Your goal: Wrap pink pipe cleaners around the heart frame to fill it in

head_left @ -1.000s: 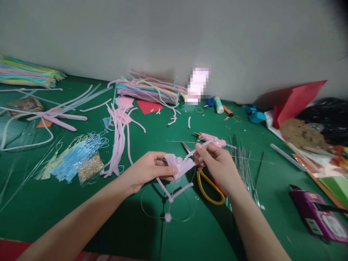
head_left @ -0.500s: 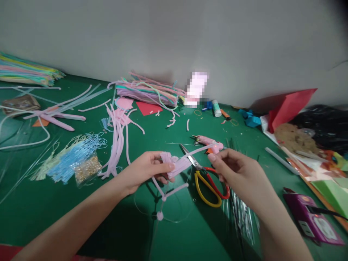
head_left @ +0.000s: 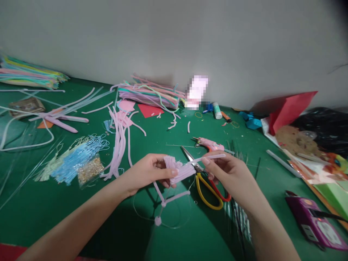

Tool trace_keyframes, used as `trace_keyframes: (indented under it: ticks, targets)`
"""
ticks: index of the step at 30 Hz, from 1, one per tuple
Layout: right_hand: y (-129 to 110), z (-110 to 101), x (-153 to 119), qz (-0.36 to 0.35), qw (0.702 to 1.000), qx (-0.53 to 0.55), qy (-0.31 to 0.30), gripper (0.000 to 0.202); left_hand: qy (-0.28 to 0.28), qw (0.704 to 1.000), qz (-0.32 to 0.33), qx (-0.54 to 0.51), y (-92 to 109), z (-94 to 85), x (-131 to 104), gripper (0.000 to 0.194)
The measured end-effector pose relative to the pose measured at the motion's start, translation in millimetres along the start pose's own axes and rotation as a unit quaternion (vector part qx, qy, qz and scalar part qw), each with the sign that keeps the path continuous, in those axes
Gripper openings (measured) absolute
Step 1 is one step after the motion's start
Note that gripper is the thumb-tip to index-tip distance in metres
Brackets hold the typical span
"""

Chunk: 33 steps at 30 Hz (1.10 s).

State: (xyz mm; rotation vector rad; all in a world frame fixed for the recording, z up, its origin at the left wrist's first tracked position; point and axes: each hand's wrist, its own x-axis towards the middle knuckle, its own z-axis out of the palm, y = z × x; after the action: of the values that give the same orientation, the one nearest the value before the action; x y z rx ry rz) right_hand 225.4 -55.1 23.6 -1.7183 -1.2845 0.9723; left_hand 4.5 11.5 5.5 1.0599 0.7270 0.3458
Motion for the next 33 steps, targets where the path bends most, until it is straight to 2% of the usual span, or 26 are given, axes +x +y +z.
trace_keyframes:
  ticks: [2,3,5,7,8,9,11,14,16,18,20,21,23,25,26,27,28,30,33]
  targets:
    - [-0.4,-2.8,-1.0,-0.001,1.0,-0.008,-0.013,0.03,0.005,1.0,-0.001,0.003,0.6,-0.1,-0.1,0.023]
    - [-1.1,-3.8,-1.8,-0.008,1.0,-0.01,0.001,0.031,0.008,1.0,-0.002,0.007,1.2,0.2,-0.2,0.023]
    - [-4.3,-4.1,-4.4,-0.049,0.994,-0.024,0.096,0.033,0.018,1.0,-0.002,0.016,2.1,1.4,-0.3,0.023]
    - [-9.7,-1.6,-7.5,-0.122,0.964,-0.08,0.224,0.028,0.032,0.999,-0.004,0.02,2.3,3.6,0.1,0.022]
    - [-12.9,0.6,-8.6,-0.163,0.945,-0.128,0.253,0.023,0.041,0.999,-0.004,0.019,2.2,4.8,0.5,0.021]
    - [-15.9,3.3,-9.1,-0.21,0.928,-0.179,0.252,0.017,0.048,0.999,-0.004,0.016,1.9,5.8,0.9,0.021]
    - [-20.4,9.4,-7.7,-0.303,0.905,-0.237,0.184,0.01,0.052,0.999,-0.003,0.014,1.4,7.1,1.6,0.02]
    - [-22.3,17.3,-0.8,-0.348,0.887,-0.266,0.146,0.009,0.032,0.999,-0.002,0.012,0.8,6.4,1.4,0.018]
    - [-22.4,19.1,3.8,-0.344,0.888,-0.271,0.137,0.009,0.011,1.0,-0.008,0.017,0.5,4.9,0.5,0.018]
    - [-23.2,16.1,6.7,-0.335,0.899,-0.263,0.101,0.009,-0.013,1.0,-0.016,0.02,0.6,3.2,-0.7,0.018]
    - [-24.3,7.3,8.4,-0.294,0.921,-0.243,0.076,0.009,-0.031,0.999,-0.021,0.02,1.4,1.1,-2.0,0.019]
    - [-24.4,1.2,9.3,-0.257,0.936,-0.224,0.082,0.01,-0.037,0.999,-0.021,0.017,2.2,-0.3,-2.5,0.019]
    - [-22.6,-11.3,11.7,-0.143,0.97,-0.141,0.136,0.016,-0.047,0.999,-0.017,-0.001,3.5,-4.4,-3.1,0.02]
    - [-18.2,-18.0,14.2,-0.077,0.983,0.039,0.162,0.024,-0.07,0.996,-0.015,-0.047,3.3,-9.0,-2.3,0.026]
    - [-15.8,-17.0,14.8,-0.048,0.979,0.134,0.146,0.029,-0.088,0.993,-0.016,-0.081,2.2,-10.7,-1.3,0.032]
    - [-13.8,-12.6,14.5,-0.002,0.978,0.196,0.075,0.032,-0.107,0.986,-0.015,-0.126,0.5,-11.6,0.0,0.038]
    - [-12.6,-5.0,13.3,0.024,0.973,0.229,0.033,0.031,-0.117,0.979,-0.015,-0.166,-1.9,-11.4,1.7,0.043]
    - [-12.9,17.0,8.3,0.024,0.974,0.219,-0.057,0.03,-0.118,0.967,0.004,-0.224,-7.5,-7.5,5.5,0.047]
    - [-18.0,50.8,1.7,0.009,0.948,0.242,-0.204,0.052,-0.098,0.962,0.007,-0.253,-15.9,3.7,11.2,0.04]
